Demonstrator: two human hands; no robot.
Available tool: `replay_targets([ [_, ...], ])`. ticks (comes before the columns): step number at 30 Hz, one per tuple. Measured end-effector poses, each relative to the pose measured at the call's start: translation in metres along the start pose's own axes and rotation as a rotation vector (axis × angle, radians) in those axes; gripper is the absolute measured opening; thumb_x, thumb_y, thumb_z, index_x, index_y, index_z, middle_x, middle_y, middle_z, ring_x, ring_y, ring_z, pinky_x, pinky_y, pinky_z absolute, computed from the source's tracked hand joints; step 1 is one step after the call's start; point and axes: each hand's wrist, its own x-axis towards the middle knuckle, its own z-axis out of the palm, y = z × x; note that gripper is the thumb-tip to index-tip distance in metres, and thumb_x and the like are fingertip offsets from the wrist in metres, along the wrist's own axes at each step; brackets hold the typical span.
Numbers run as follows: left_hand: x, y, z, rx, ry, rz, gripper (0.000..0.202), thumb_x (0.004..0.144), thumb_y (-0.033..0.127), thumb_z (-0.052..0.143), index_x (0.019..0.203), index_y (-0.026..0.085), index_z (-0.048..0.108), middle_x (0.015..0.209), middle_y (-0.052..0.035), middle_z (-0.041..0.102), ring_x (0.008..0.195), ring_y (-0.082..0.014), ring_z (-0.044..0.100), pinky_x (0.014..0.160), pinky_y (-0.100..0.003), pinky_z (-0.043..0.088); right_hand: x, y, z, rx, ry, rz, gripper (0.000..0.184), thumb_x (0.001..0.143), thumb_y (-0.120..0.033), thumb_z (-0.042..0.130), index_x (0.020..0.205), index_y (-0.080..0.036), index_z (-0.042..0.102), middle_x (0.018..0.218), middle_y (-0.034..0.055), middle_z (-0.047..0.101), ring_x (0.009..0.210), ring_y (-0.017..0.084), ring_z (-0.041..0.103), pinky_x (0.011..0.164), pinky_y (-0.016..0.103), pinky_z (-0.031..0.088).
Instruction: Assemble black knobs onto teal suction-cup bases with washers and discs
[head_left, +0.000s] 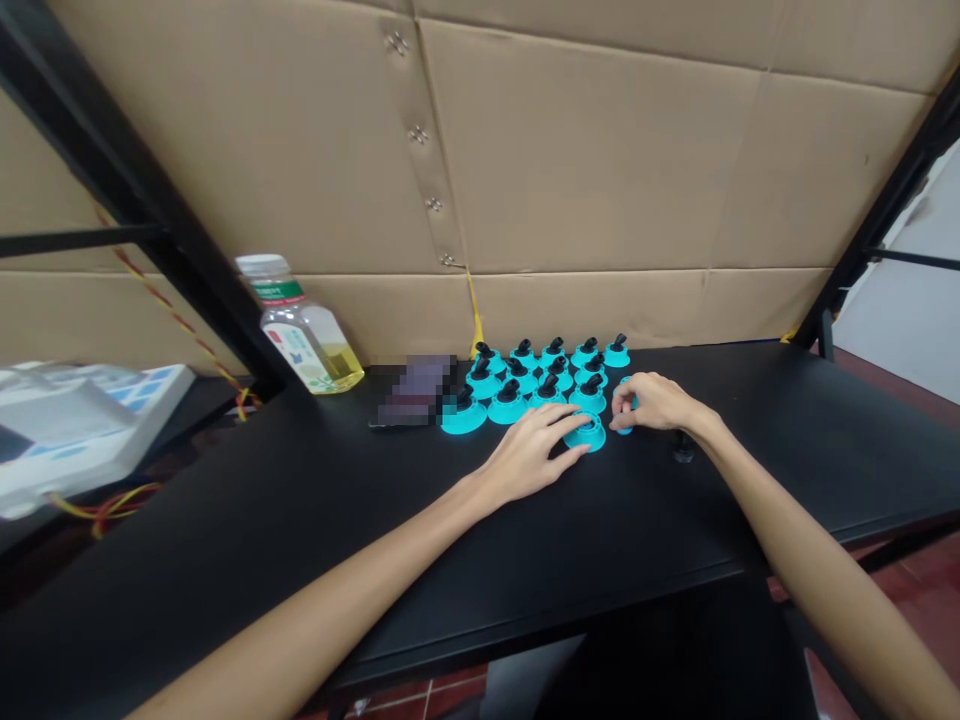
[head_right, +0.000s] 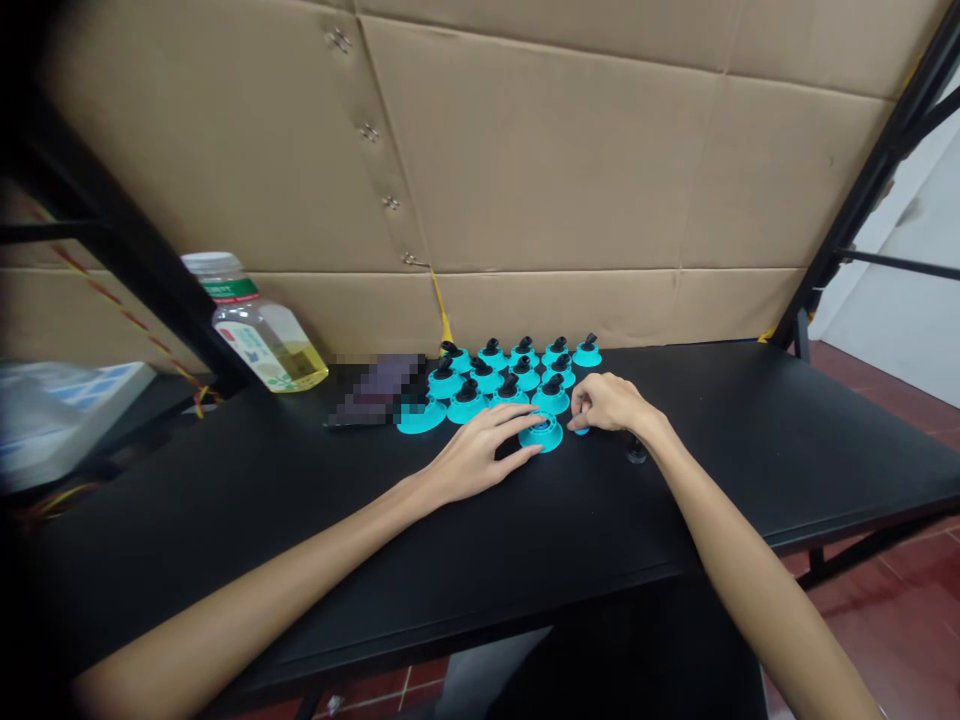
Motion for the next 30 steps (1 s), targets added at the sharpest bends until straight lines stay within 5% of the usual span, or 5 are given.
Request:
replay_targets([
  [6,-0.001,0.001,0.0,-0.005,-0.002,-0.006,0.033,0.094,0.038,0.053,0.121,0.02,0.06,0.126,-0.0097,0.063,0.116,-0.0261,0.058,0.094,-0.044,0.05,0.003,0.008,0.002,0.231,0.001,0.049,0.014,0.072,-0.032,0.071,0.072,-0.018,0.071,0.066,0.0001,0.07,0.043,0.008,0.056,0.056,0.024,0.044],
  [13,0.001,0.002,-0.002,-0.005,-0.007,-0.006,0.033,0.095,0.039,0.051,0.121,0.02,0.06,0.126,-0.0092,0.063,0.117,-0.0256,0.058,0.094,-0.044,0.049,0.002,0.011,0.0,0.406,-0.01,0.035,0.013,0.076,-0.021,0.062,0.071,-0.015,0.072,0.073,0.0048,0.073,0.042,0.008,0.057,0.052,0.024,0.048],
  [22,0.001,0.001,-0.001,-0.047,0.012,-0.006,0.032,0.094,0.037,0.052,0.12,0.021,0.061,0.124,-0.0067,0.065,0.118,-0.024,0.058,0.097,-0.042,0.047,0.001,0.012,-0.001,0.664,-0.066,-0.032,0.02,0.071,-0.03,0.071,0.08,-0.012,0.069,0.068,0.0072,0.07,0.059,0.018,0.068,0.041,0.021,0.047],
  [30,0.001,0.001,-0.001,-0.057,0.014,-0.005,0.032,0.095,0.037,0.051,0.12,0.021,0.06,0.123,-0.0063,0.066,0.118,-0.024,0.058,0.098,-0.043,0.046,-0.003,0.005,-0.005,0.571,-0.016,-0.072,0.018,0.073,-0.033,0.068,0.075,-0.016,0.07,0.072,0.004,0.065,0.057,0.013,0.059,0.039,0.022,0.044],
])
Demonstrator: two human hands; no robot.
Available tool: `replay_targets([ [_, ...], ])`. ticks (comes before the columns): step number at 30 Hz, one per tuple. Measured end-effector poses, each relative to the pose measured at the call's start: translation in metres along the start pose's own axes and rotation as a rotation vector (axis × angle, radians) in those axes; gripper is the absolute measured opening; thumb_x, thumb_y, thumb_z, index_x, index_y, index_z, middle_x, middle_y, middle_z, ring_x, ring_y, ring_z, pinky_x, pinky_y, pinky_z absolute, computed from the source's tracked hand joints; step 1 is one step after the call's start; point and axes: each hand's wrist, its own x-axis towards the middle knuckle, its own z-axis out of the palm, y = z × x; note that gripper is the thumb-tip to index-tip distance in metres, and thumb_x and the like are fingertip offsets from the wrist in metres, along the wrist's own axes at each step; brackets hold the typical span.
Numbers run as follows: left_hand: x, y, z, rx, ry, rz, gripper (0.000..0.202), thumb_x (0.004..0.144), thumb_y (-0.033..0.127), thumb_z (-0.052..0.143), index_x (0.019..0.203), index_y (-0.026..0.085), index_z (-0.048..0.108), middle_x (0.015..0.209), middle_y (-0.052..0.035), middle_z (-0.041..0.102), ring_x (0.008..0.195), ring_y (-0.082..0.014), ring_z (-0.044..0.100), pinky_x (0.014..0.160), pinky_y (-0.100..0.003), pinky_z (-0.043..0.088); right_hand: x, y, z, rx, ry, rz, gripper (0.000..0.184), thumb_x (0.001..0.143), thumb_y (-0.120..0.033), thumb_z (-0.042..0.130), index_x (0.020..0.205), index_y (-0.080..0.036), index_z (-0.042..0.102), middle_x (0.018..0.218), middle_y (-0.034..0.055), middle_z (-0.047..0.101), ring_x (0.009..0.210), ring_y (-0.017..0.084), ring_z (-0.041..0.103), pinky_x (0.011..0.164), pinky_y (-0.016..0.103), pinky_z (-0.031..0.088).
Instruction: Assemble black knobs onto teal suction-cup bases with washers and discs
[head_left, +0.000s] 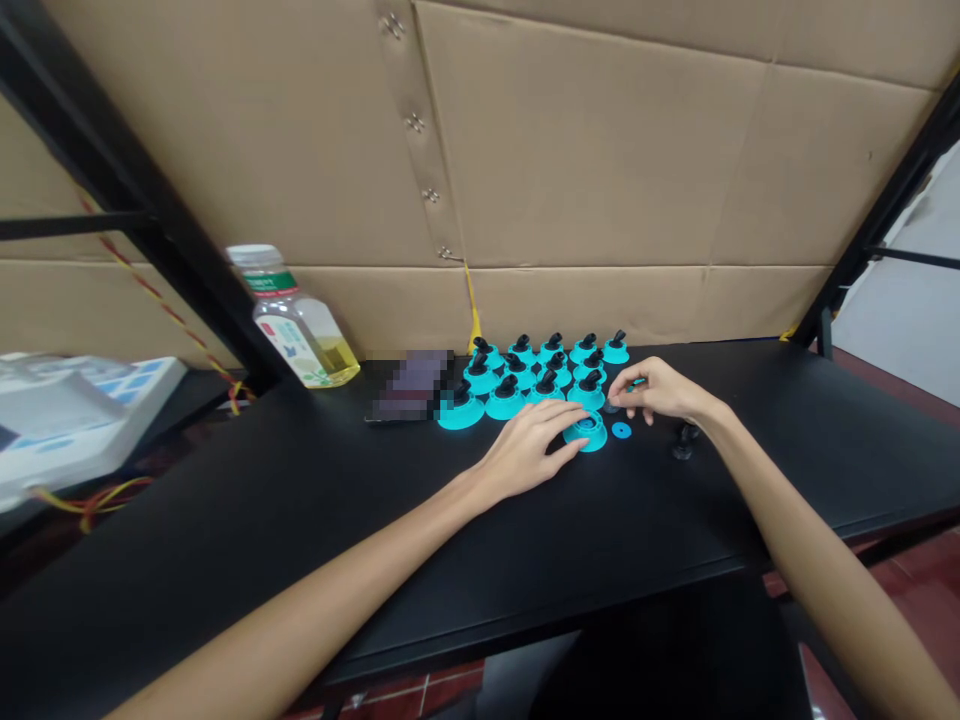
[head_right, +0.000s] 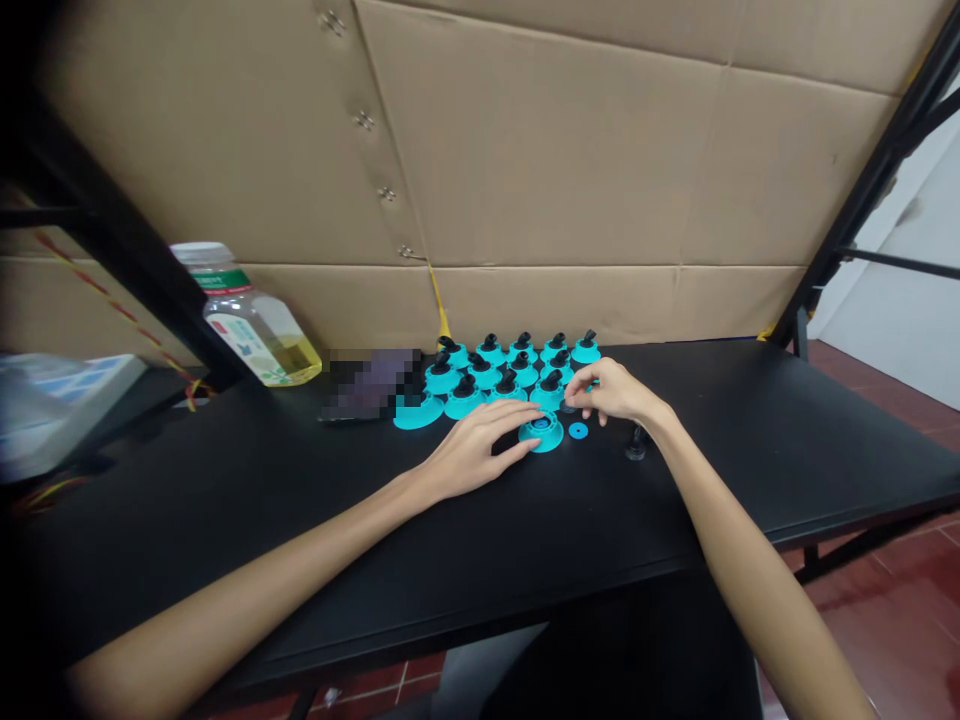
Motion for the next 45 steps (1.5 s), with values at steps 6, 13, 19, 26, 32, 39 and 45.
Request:
replay_targets([
  [6,-0.001,0.0,-0.001,0.01,0.015,-0.04,0.041,0.095,0.039,0.05,0.132,0.022,0.051,0.124,-0.0069,0.065,0.113,-0.024,0.062,0.093,-0.042,0.049,-0.002,-0.007,0.004,-0.073,0.069,-0.058,0.018,0.075,-0.033,0.067,0.075,-0.017,0.073,0.073,0.0031,0.067,0.057,0.01,0.052,0.05,0.023,0.041],
  [13,-0.002,0.001,-0.002,0.027,0.009,-0.065,0.049,0.095,0.039,0.05,0.14,0.022,0.042,0.127,-0.0075,0.064,0.111,-0.024,0.063,0.092,-0.041,0.05,0.001,0.0,0.0,-0.192,0.149,-0.028,0.016,0.076,-0.029,0.063,0.077,-0.017,0.073,0.074,0.0027,0.069,0.052,0.009,0.052,0.055,0.025,0.041],
  [19,-0.001,0.0,-0.001,0.029,-0.017,-0.068,0.049,0.095,0.038,0.05,0.141,0.023,0.041,0.129,-0.0072,0.062,0.115,-0.0239,0.06,0.093,-0.041,0.049,-0.001,0.002,-0.001,-0.438,0.166,0.156,0.014,0.073,-0.021,0.06,0.073,-0.021,0.074,0.074,0.0014,0.071,0.062,0.013,0.061,0.06,0.025,0.041],
  [26,-0.002,0.0,-0.001,0.035,-0.025,-0.061,0.048,0.095,0.04,0.048,0.14,0.023,0.042,0.128,-0.0078,0.063,0.114,-0.0245,0.061,0.092,-0.041,0.049,-0.001,-0.002,0.0,-0.591,0.214,0.263,0.016,0.069,-0.018,0.059,0.073,-0.023,0.074,0.075,0.001,0.072,0.071,0.017,0.065,0.059,0.026,0.038],
  [32,-0.002,0.0,-0.001,0.034,-0.024,-0.064,0.048,0.095,0.04,0.048,0.14,0.021,0.042,0.128,-0.0088,0.063,0.113,-0.0243,0.061,0.092,-0.042,0.049,-0.005,-0.005,-0.007,-0.546,0.158,0.257,0.016,0.071,-0.022,0.059,0.074,-0.023,0.074,0.056,-0.0009,0.065,0.058,0.014,0.061,0.057,0.026,0.037],
  [39,0.0,0.002,-0.002,0.04,-0.035,-0.07,0.048,0.096,0.04,0.046,0.139,0.021,0.043,0.124,-0.0096,0.064,0.111,-0.025,0.062,0.092,-0.044,0.049,-0.008,-0.001,-0.018,-0.541,0.283,0.247,0.013,0.074,-0.029,0.063,0.077,-0.022,0.073,0.067,0.0011,0.069,0.062,0.014,0.061,0.059,0.027,0.038],
  [45,-0.001,0.002,-0.003,0.034,-0.024,-0.063,0.047,0.096,0.04,0.046,0.139,0.021,0.044,0.124,-0.0094,0.064,0.111,-0.0247,0.062,0.092,-0.043,0.049,-0.009,-0.001,-0.021,-0.633,0.388,0.269,0.009,0.073,-0.025,0.064,0.077,-0.023,0.072,0.081,0.002,0.072,0.073,0.018,0.064,0.061,0.028,0.039],
])
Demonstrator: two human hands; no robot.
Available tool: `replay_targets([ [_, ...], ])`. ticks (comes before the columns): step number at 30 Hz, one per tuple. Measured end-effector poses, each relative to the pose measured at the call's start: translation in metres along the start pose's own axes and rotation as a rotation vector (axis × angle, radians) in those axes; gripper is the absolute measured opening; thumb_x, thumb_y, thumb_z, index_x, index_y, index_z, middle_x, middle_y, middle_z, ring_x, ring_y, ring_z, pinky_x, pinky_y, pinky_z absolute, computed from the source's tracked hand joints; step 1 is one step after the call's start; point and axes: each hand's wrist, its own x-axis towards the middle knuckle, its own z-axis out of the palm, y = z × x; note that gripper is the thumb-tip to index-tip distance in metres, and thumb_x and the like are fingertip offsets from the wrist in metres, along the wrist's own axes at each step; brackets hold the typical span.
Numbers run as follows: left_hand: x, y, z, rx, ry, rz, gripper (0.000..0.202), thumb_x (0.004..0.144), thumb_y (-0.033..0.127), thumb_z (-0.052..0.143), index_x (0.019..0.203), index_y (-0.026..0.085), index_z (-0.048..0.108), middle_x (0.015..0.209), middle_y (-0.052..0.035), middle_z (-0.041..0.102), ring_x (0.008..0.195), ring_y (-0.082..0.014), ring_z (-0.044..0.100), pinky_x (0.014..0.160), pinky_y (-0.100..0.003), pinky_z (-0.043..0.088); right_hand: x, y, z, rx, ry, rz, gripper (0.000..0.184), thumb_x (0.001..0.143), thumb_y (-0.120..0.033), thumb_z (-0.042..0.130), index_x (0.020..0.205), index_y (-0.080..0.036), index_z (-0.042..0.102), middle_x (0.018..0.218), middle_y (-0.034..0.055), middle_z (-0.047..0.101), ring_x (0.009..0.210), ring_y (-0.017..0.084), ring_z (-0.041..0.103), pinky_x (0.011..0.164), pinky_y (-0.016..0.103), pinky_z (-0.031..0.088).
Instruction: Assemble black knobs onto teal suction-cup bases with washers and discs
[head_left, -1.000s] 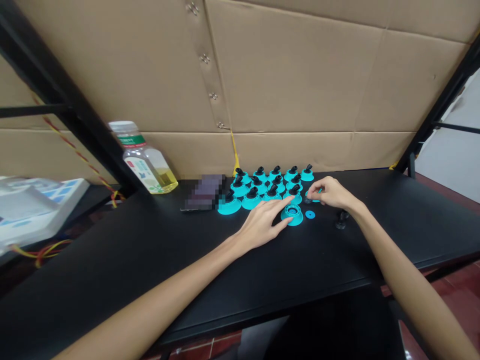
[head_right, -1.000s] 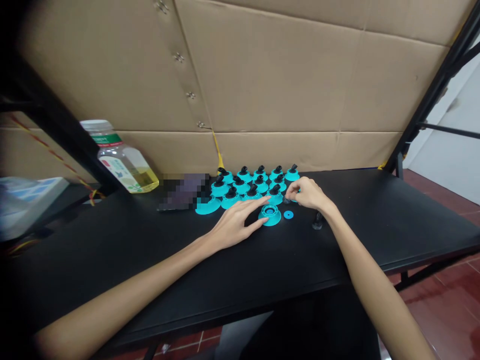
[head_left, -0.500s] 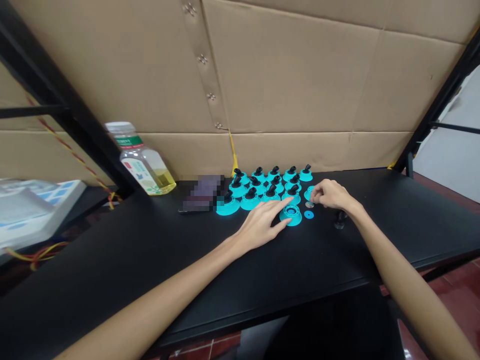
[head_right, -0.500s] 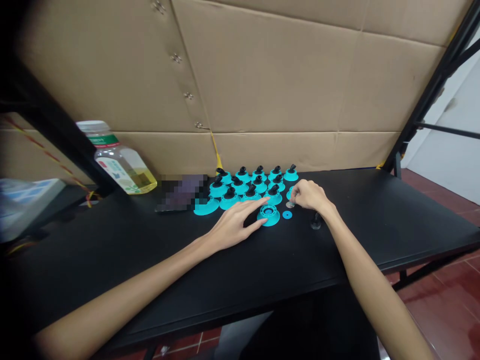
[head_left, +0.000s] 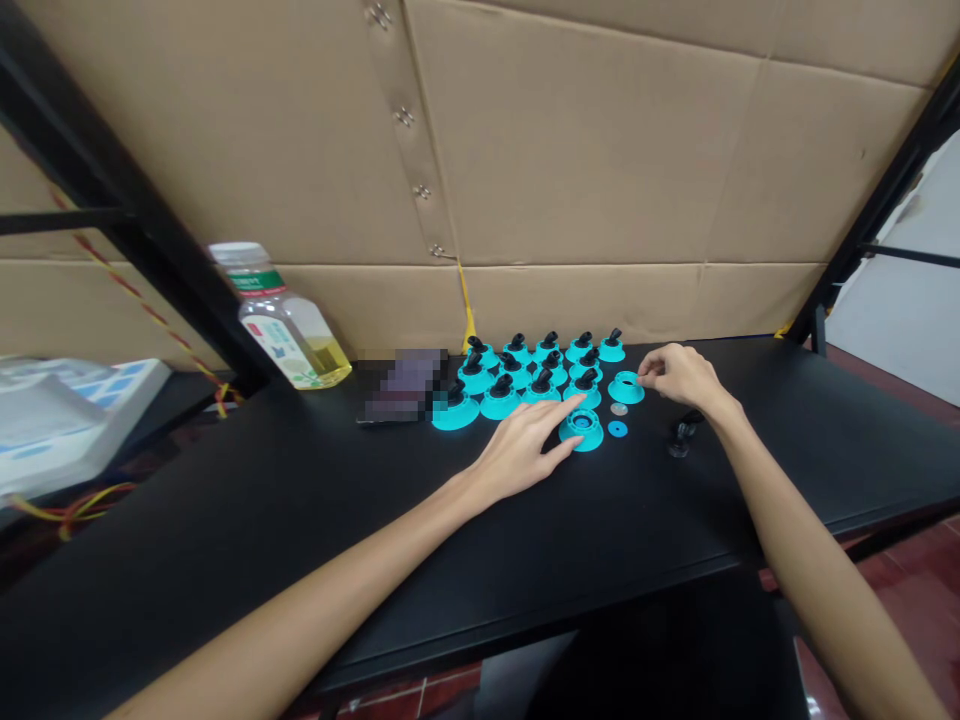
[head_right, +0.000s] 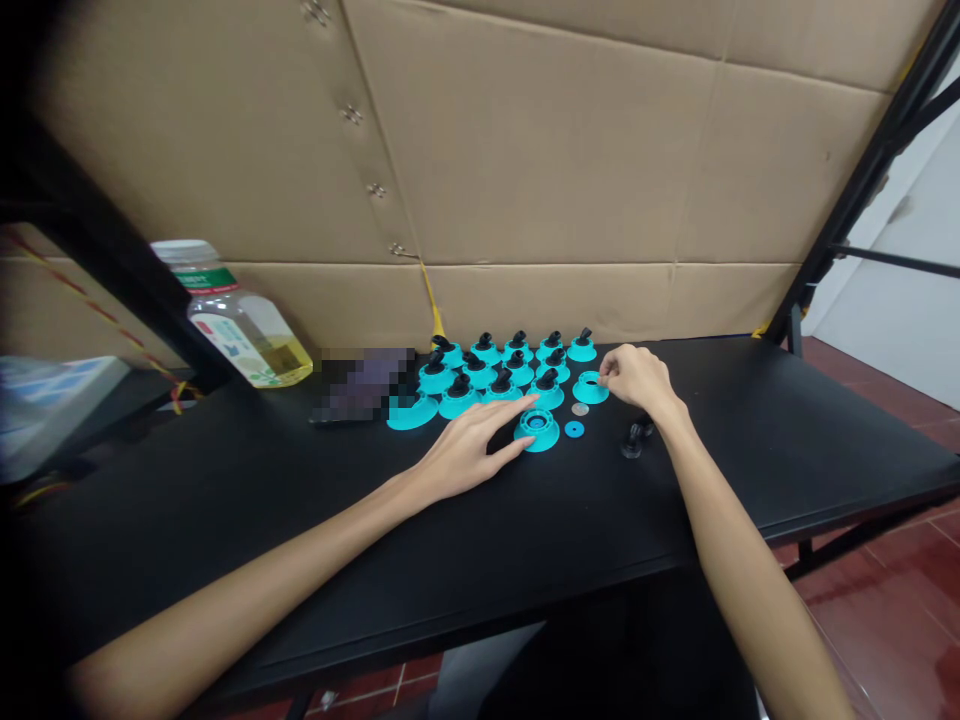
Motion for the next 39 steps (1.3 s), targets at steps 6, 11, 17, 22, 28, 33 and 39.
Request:
replay_targets([
  [6,0.0,0.0,0.0,0.009,-0.006,-0.003,0.046,0.096,0.039,0.047,0.138,0.02,0.045,0.124,-0.0088,0.065,0.111,-0.0248,0.062,0.092,-0.041,0.049,0.0,0.015,-0.016,-0.039,0.004,0.058,0.014,0.074,-0.034,0.066,0.079,-0.024,0.074,0.077,0.0022,0.071,0.072,0.018,0.063,0.06,0.029,0.039],
  [11,0.0,0.001,-0.001,-0.002,-0.018,0.0,0.046,0.095,0.037,0.048,0.138,0.02,0.045,0.123,-0.0081,0.065,0.112,-0.0249,0.061,0.091,-0.041,0.05,-0.002,0.034,-0.028,-0.034,-0.273,0.135,0.028,0.071,-0.048,0.069,0.073,-0.02,0.073,0.061,0.0035,0.066,0.058,0.016,0.061,0.051,0.027,0.042],
  [17,-0.001,0.001,-0.002,-0.017,-0.014,-0.008,0.045,0.095,0.037,0.048,0.137,0.021,0.045,0.123,-0.0078,0.065,0.111,-0.0255,0.062,0.09,-0.042,0.05,-0.017,0.042,-0.038,0.234,-0.512,0.195,0.048,0.062,-0.055,0.077,0.089,-0.016,0.072,0.079,0.0112,0.071,0.066,0.019,0.066,0.048,0.025,0.053],
  [22,0.0,0.002,-0.002,-0.022,-0.015,-0.016,0.045,0.095,0.039,0.048,0.137,0.023,0.046,0.124,-0.0074,0.065,0.112,-0.0258,0.062,0.09,-0.042,0.05,-0.025,0.033,-0.038,0.302,-0.664,0.147,0.057,0.046,-0.041,0.088,0.095,-0.018,0.071,0.089,0.0099,0.071,0.069,0.019,0.066,0.045,0.023,0.054],
  [28,0.001,0.003,-0.002,-0.019,-0.003,0.001,0.044,0.095,0.038,0.048,0.137,0.022,0.047,0.121,-0.0079,0.066,0.108,-0.0249,0.063,0.088,-0.041,0.051,-0.019,0.022,-0.022,0.326,-0.703,0.066,0.037,0.051,-0.037,0.085,0.079,-0.016,0.071,0.071,0.006,0.069,0.064,0.018,0.064,0.042,0.022,0.053],
  [33,0.0,0.001,-0.001,-0.003,-0.005,0.004,0.044,0.095,0.038,0.049,0.136,0.022,0.047,0.124,-0.008,0.065,0.111,-0.0251,0.062,0.09,-0.041,0.05,-0.009,0.014,-0.006,0.335,-0.531,-0.102,0.03,0.063,-0.041,0.079,0.078,-0.016,0.073,0.072,0.0064,0.069,0.06,0.016,0.064,0.04,0.022,0.053],
  [39,-0.001,-0.001,0.0,-0.01,-0.006,0.007,0.045,0.096,0.039,0.046,0.138,0.024,0.046,0.125,-0.0077,0.064,0.112,-0.0247,0.062,0.091,-0.041,0.05,-0.005,0.012,0.0,0.426,-0.489,-0.146,0.037,0.061,-0.046,0.081,0.079,-0.014,0.074,0.078,0.0071,0.071,0.061,0.016,0.065,0.045,0.024,0.056],
])
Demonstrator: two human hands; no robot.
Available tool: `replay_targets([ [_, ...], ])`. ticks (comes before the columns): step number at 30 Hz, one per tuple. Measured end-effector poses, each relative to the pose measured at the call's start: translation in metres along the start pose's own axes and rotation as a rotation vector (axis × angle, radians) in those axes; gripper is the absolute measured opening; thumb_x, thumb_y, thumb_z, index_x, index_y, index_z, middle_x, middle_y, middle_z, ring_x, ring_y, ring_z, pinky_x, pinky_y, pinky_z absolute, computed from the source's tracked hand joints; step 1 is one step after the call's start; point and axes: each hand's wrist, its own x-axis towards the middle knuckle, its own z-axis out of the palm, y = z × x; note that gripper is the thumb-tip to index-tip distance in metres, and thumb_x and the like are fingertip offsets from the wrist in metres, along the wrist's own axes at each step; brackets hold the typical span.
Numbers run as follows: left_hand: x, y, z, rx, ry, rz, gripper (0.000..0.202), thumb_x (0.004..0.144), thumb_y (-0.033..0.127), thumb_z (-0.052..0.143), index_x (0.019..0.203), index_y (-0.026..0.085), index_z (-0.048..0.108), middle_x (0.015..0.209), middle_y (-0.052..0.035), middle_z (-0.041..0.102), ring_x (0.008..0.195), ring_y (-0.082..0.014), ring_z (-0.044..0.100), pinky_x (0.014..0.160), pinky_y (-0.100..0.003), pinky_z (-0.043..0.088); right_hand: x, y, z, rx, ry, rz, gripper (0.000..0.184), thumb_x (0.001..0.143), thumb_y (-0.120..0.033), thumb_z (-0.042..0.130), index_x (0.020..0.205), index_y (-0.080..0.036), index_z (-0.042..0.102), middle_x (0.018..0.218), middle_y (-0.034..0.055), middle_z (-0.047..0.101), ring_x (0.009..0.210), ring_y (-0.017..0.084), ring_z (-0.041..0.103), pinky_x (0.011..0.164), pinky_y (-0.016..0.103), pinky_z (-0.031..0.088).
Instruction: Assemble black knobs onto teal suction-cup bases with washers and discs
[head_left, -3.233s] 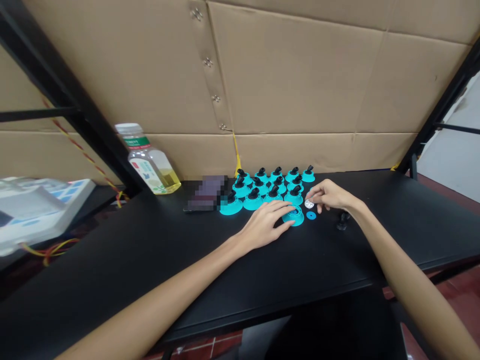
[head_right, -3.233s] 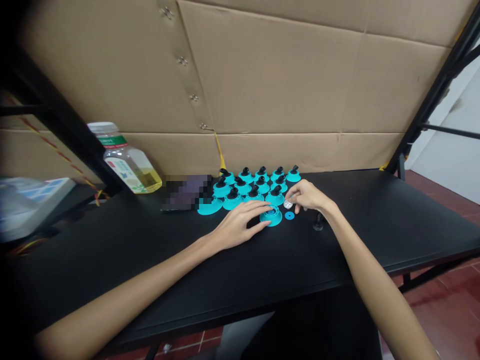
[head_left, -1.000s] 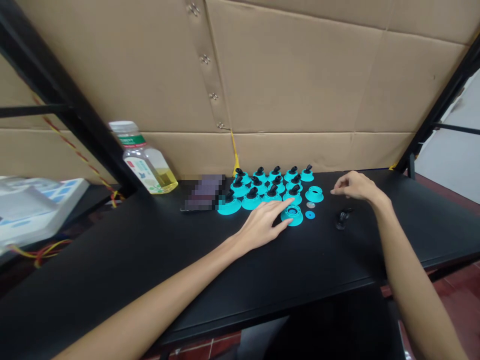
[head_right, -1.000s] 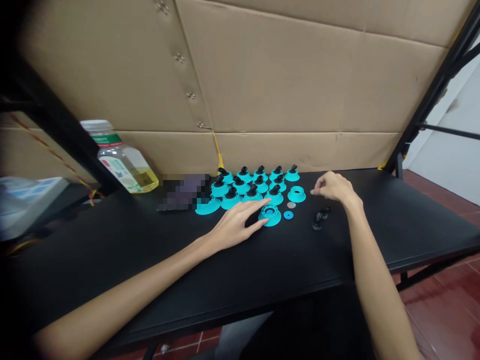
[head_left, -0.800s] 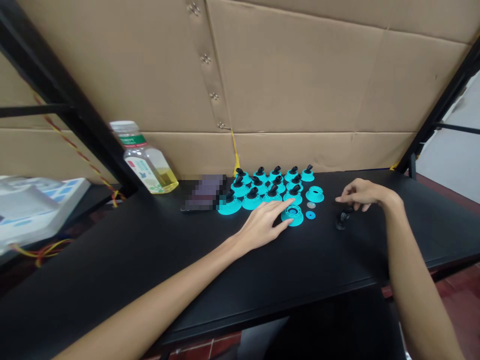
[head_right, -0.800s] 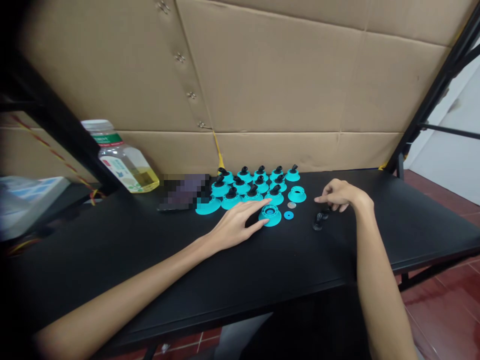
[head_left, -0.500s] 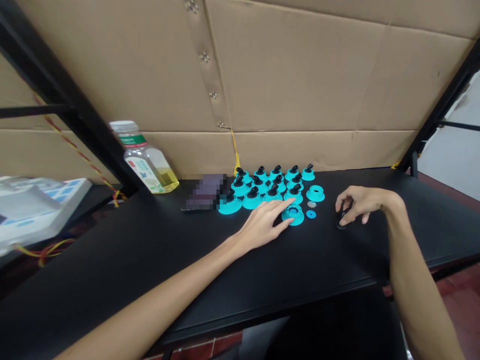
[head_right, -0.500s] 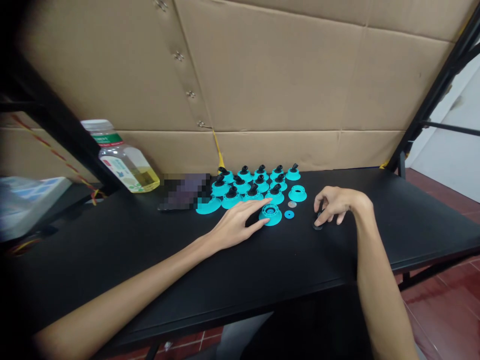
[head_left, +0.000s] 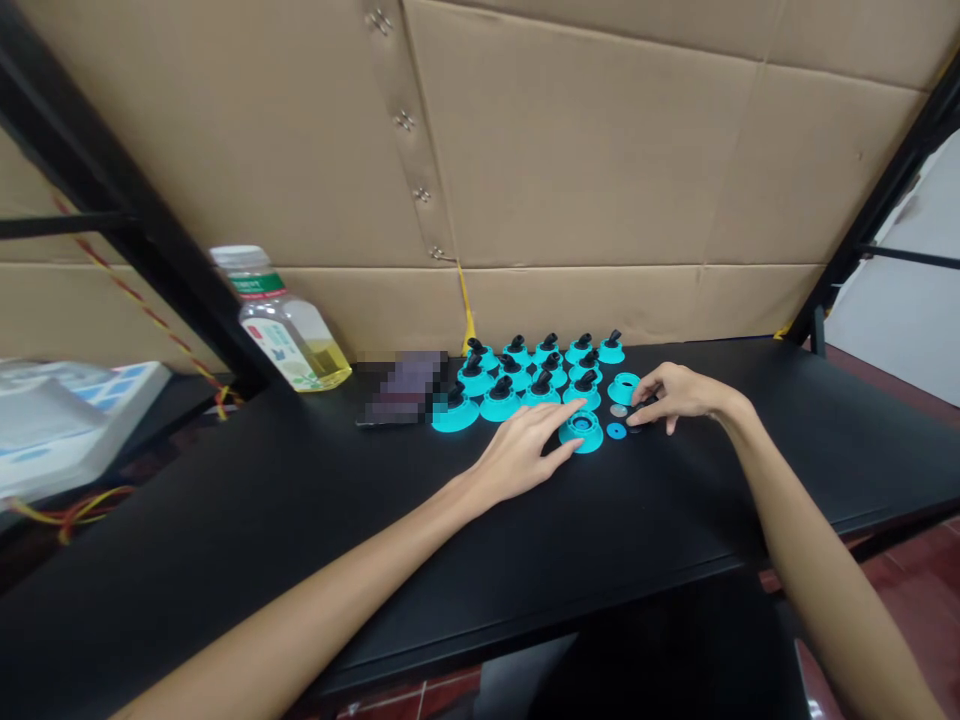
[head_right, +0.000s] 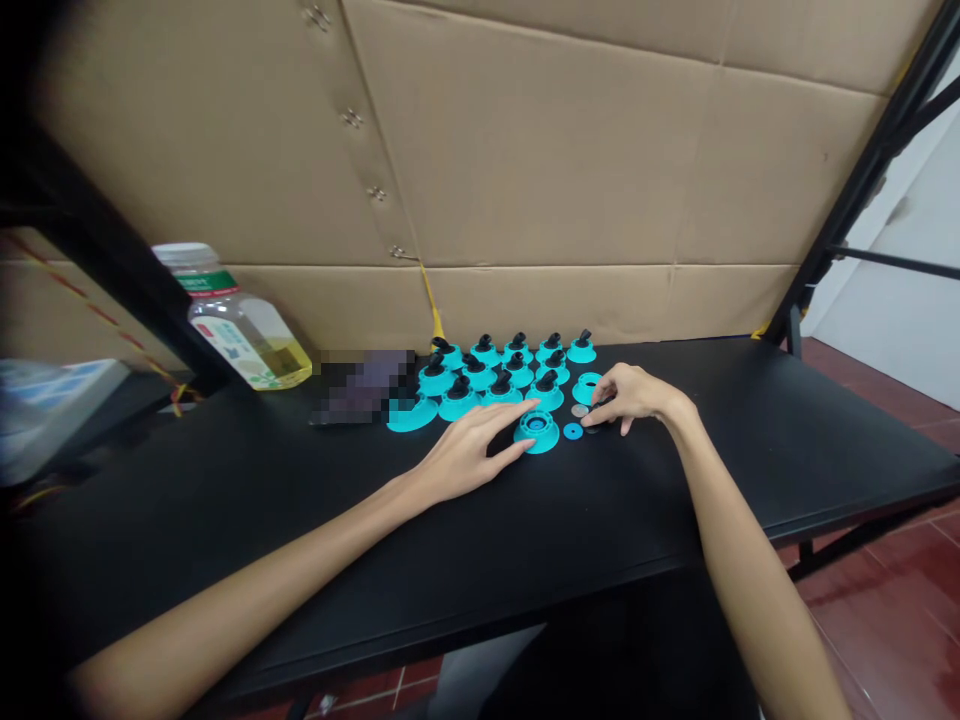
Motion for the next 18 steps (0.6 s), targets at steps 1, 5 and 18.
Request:
replay_targets([
  [1,0.0,0.0,0.0,0.001,-0.002,0.0,0.045,0.096,0.039,0.047,0.138,0.025,0.045,0.125,-0.0076,0.064,0.112,-0.0248,0.062,0.091,-0.041,0.05,-0.001,0.001,-0.002,0.034,-0.005,0.008,0.038,0.06,-0.044,0.082,0.081,-0.014,0.074,0.08,0.0073,0.072,0.062,0.016,0.066,0.048,0.024,0.057],
  [5,0.001,0.0,0.0,0.005,-0.002,0.004,0.046,0.095,0.038,0.048,0.138,0.023,0.046,0.123,-0.0083,0.065,0.111,-0.0256,0.062,0.09,-0.043,0.051,-0.006,0.006,-0.013,0.164,0.025,0.058,0.033,0.058,-0.028,0.084,0.085,-0.013,0.074,0.082,0.0075,0.072,0.066,0.017,0.068,0.059,0.029,0.062],
  [18,0.002,-0.003,0.0,-0.096,-0.027,-0.07,0.06,0.093,0.042,0.053,0.146,0.023,0.033,0.122,-0.0075,0.066,0.11,-0.025,0.063,0.09,-0.04,0.05,0.007,-0.032,0.019,0.171,0.171,-0.227,0.023,0.076,-0.03,0.066,0.093,-0.014,0.068,0.071,0.0034,0.068,0.054,0.015,0.066,0.053,0.028,0.056],
])
